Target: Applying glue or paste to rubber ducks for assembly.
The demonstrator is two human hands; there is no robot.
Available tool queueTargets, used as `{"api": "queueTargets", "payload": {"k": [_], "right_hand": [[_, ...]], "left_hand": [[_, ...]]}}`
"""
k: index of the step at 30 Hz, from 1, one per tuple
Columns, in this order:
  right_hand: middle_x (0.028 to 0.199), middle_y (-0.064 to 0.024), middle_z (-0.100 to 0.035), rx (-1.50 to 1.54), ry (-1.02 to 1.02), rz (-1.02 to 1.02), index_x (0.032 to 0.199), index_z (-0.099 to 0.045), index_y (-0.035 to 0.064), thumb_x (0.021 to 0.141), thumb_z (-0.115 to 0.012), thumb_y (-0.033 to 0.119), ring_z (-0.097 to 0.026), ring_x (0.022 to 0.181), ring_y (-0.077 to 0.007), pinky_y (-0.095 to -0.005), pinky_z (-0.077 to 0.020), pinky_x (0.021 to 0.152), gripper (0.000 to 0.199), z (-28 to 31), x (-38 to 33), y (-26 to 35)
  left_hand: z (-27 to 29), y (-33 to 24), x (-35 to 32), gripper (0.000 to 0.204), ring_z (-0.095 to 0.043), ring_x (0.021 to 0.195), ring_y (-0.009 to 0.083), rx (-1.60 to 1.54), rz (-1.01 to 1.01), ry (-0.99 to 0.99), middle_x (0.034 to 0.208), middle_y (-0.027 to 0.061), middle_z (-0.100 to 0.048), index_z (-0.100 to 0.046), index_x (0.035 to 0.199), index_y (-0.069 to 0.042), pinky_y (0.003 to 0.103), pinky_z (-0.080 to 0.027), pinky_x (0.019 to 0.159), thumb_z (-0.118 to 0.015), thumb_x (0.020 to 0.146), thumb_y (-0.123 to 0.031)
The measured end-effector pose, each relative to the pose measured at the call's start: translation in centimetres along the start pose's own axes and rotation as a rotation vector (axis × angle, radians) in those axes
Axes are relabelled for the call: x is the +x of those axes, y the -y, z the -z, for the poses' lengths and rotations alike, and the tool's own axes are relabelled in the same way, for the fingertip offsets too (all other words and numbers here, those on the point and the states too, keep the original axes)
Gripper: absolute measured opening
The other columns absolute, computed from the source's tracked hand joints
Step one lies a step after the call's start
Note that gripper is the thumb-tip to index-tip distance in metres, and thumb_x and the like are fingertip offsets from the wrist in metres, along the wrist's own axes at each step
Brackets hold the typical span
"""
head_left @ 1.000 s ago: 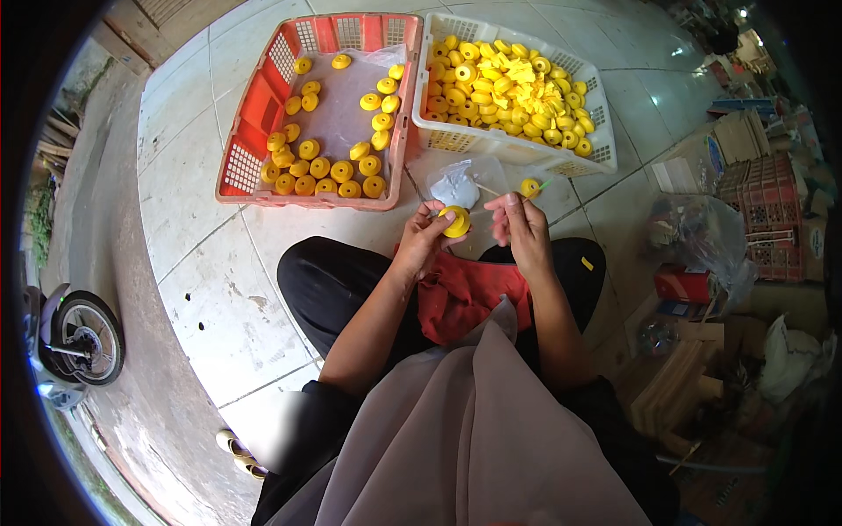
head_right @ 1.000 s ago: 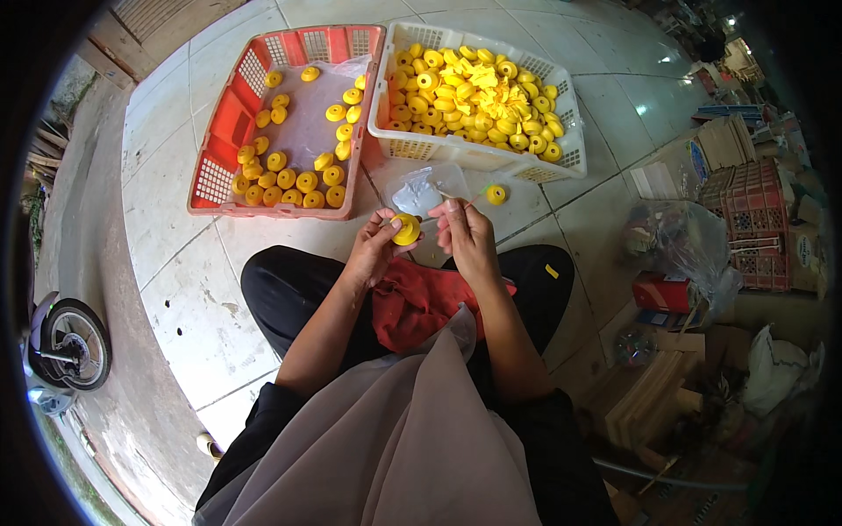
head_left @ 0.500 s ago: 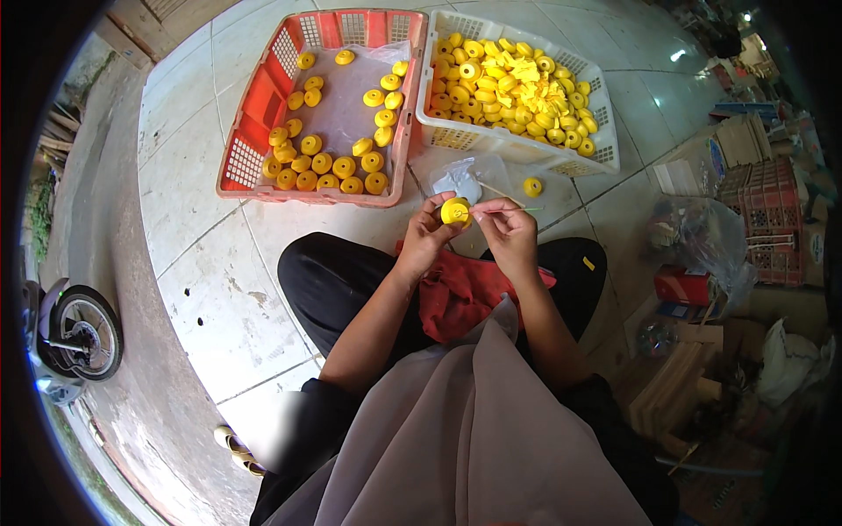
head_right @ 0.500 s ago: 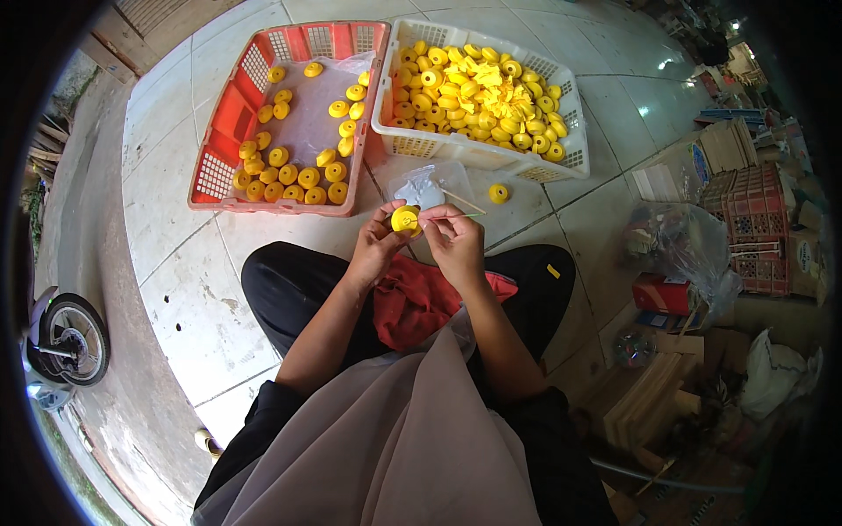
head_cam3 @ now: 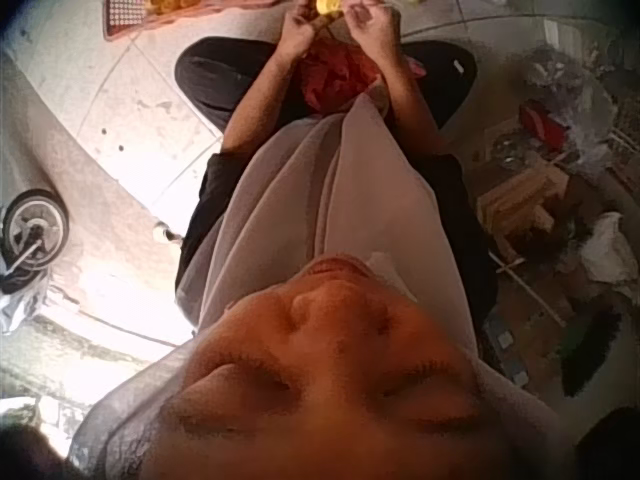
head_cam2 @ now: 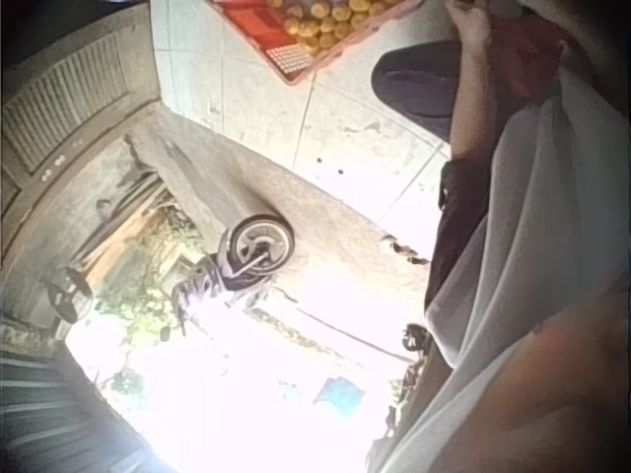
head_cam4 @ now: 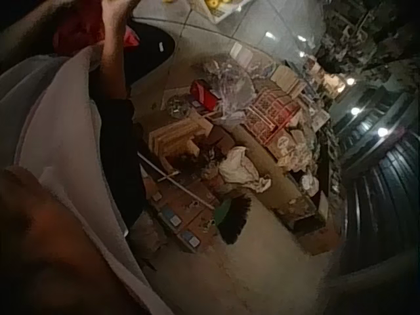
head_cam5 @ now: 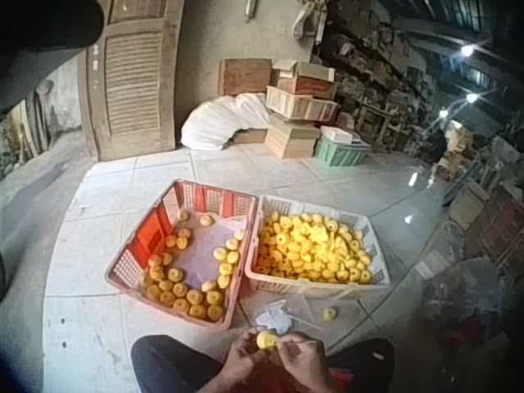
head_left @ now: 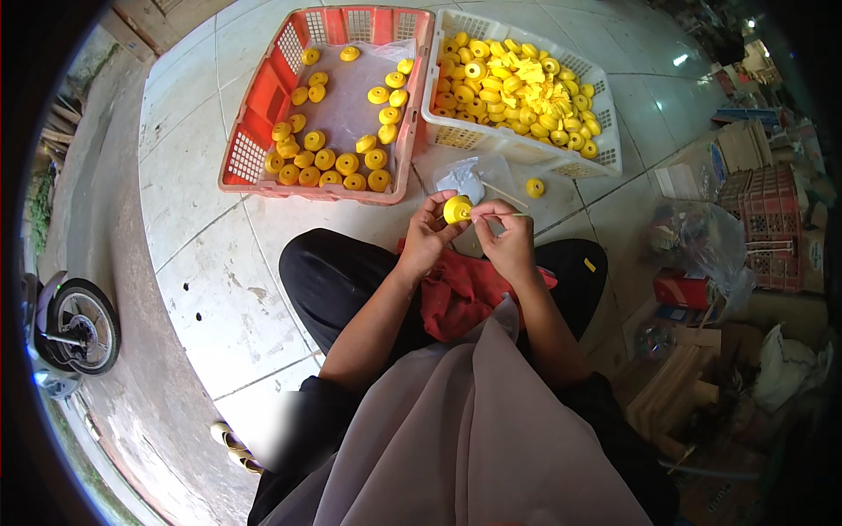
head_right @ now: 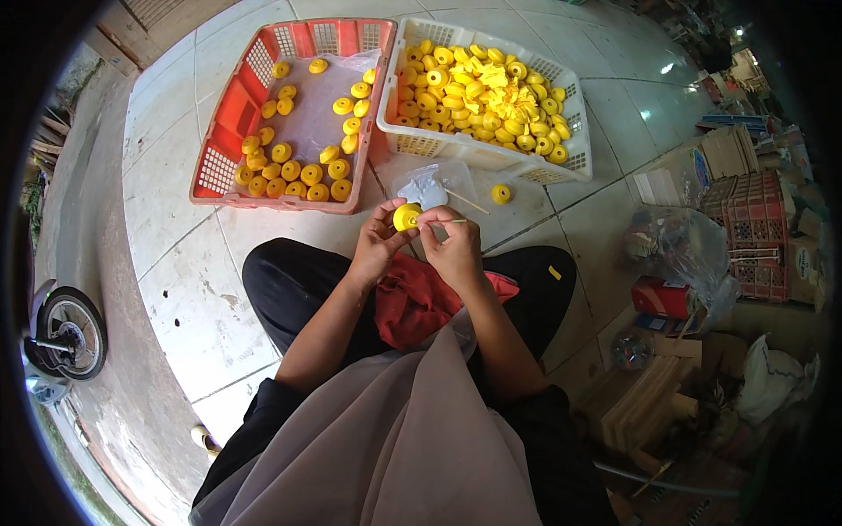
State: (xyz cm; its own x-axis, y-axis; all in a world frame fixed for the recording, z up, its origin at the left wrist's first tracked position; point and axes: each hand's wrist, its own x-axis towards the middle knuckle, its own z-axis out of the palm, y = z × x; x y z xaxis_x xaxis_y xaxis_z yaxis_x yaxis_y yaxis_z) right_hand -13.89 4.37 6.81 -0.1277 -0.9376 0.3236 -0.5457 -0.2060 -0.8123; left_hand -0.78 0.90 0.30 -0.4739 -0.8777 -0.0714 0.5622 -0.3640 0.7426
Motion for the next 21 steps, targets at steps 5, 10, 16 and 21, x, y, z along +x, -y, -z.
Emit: {"api": "queueTargets", "payload": {"k": [5, 10, 16, 21], "right_hand": [[0.077, -0.0111, -0.064, -0.065, 0.002, 0.049, 0.080, -0.058, 0.0001, 0.074, -0.060, -0.004, -0.065, 0.072, -0.0236, -0.0297, -0.0510, 0.067, 0.008, -0.08, 0.16, -0.30], [0.077, -0.0121, -0.063, 0.064, -0.069, 0.029, 0.079, -0.058, 0.0005, 0.074, -0.060, -0.004, -0.064, 0.072, -0.0270, -0.0314, -0.0497, 0.065, 0.007, -0.28, 0.19, -0.25], [0.077, -0.0122, -0.063, -0.112, -0.048, 0.132, 0.079, -0.058, 0.0006, 0.074, -0.060, -0.003, -0.063, 0.072, -0.0281, -0.0325, -0.0494, 0.065, 0.007, -0.38, 0.29, -0.23], [0.076, -0.0122, -0.062, -0.064, -0.032, 0.092, 0.079, -0.057, 0.0012, 0.073, -0.060, -0.003, -0.062, 0.072, -0.0292, -0.0340, -0.0490, 0.065, 0.007, -0.39, 0.20, 0.19]], "left_hand": [[-0.01, -0.11, 0.03, 0.048, -0.053, 0.103, 0.0146, -0.007, 0.004, -0.014, 0.112, 0.0061, -0.053, -0.042, 0.119, -0.003, 0.027, -0.043, 0.091, -0.058, 0.077, 0.012], [0.08, 0.08, 0.08, 0.048, -0.053, 0.103, 0.0145, -0.003, -0.011, -0.021, 0.111, 0.0060, -0.053, -0.042, 0.119, -0.003, 0.027, -0.044, 0.090, -0.059, 0.077, 0.013], [0.06, 0.04, 0.06, 0.048, -0.053, 0.102, 0.0141, -0.001, -0.026, -0.006, 0.111, 0.0059, -0.053, -0.042, 0.118, -0.003, 0.027, -0.044, 0.090, -0.059, 0.076, 0.013], [-0.13, -0.16, 0.01, 0.048, -0.053, 0.102, 0.0134, -0.008, -0.012, -0.005, 0.111, 0.0053, -0.052, -0.042, 0.118, -0.004, 0.026, -0.044, 0.091, -0.060, 0.076, 0.013]]}}
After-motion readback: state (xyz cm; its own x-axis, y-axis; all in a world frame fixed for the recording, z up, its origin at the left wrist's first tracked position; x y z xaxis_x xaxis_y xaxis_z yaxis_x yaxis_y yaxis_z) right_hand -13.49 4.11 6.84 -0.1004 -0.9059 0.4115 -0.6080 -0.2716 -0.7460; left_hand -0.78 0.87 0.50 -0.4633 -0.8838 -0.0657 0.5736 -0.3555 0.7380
